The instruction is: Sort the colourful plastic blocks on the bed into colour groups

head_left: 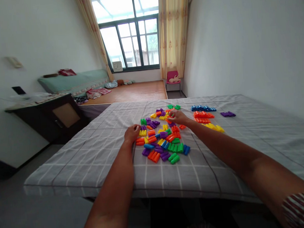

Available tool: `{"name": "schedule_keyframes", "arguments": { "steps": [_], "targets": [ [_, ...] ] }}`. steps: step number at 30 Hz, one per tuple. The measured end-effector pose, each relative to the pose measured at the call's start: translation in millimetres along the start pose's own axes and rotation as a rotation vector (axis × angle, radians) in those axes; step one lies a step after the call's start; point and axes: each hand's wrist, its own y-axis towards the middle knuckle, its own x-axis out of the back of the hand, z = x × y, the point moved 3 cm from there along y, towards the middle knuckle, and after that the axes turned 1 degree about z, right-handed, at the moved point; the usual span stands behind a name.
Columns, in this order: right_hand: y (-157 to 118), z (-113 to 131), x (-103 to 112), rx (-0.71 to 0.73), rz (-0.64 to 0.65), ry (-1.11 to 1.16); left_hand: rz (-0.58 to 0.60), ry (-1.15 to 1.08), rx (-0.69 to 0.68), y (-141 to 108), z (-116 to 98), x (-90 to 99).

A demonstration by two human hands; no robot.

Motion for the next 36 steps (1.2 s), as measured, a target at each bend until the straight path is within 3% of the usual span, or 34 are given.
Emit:
{"name": "schedule_keyframes", "arguments": {
  "steps": [4, 7, 10, 13, 15, 20, 26, 29, 33, 36],
  "targets": [
    [-19, -38, 38, -0.112, -0.091, 0.180, 0.006, 0.018, -0.006, 1, -1, 2.0],
    [-39, -93, 81, -0.223, -0.211, 0.184, 0.010, 0.029, -0.004, 2, 0, 3.0],
    [-66, -158, 117, -0.397, -0.360, 0.011, 0.005, 0.039, -0.001, 3, 0, 3.8],
    [-93, -205, 128, -0.542, -0.440, -0.128, -0.002, 0.056, 0.001, 4, 2, 4.4],
    [-105, -221, 124, -0.580, -0.458, -0.142, -0.005, 0.065, -0.010, 5, 3, 4.6],
    [-108, -226, 113, -0.623, -0.505, -0.074, -0.012, 0.079, -0.038, 5, 4, 5.3],
    [-101, -221, 102, -0.652, -0.355, 0.502, 0.002, 0.059, -0.030, 5, 2, 6.1],
    [-99, -217, 101, -0.612, -0.372, 0.634, 0.002, 0.059, -0.022, 5, 1, 6.4],
    [-96, -206, 105, -0.480, -0.446, 0.406, 0.000, 0.055, -0.022, 4, 1, 5.9],
    [-93, -194, 101, -0.347, -0.380, 0.131, 0.000, 0.059, -0.022, 5, 2, 5.2]
  ]
}}
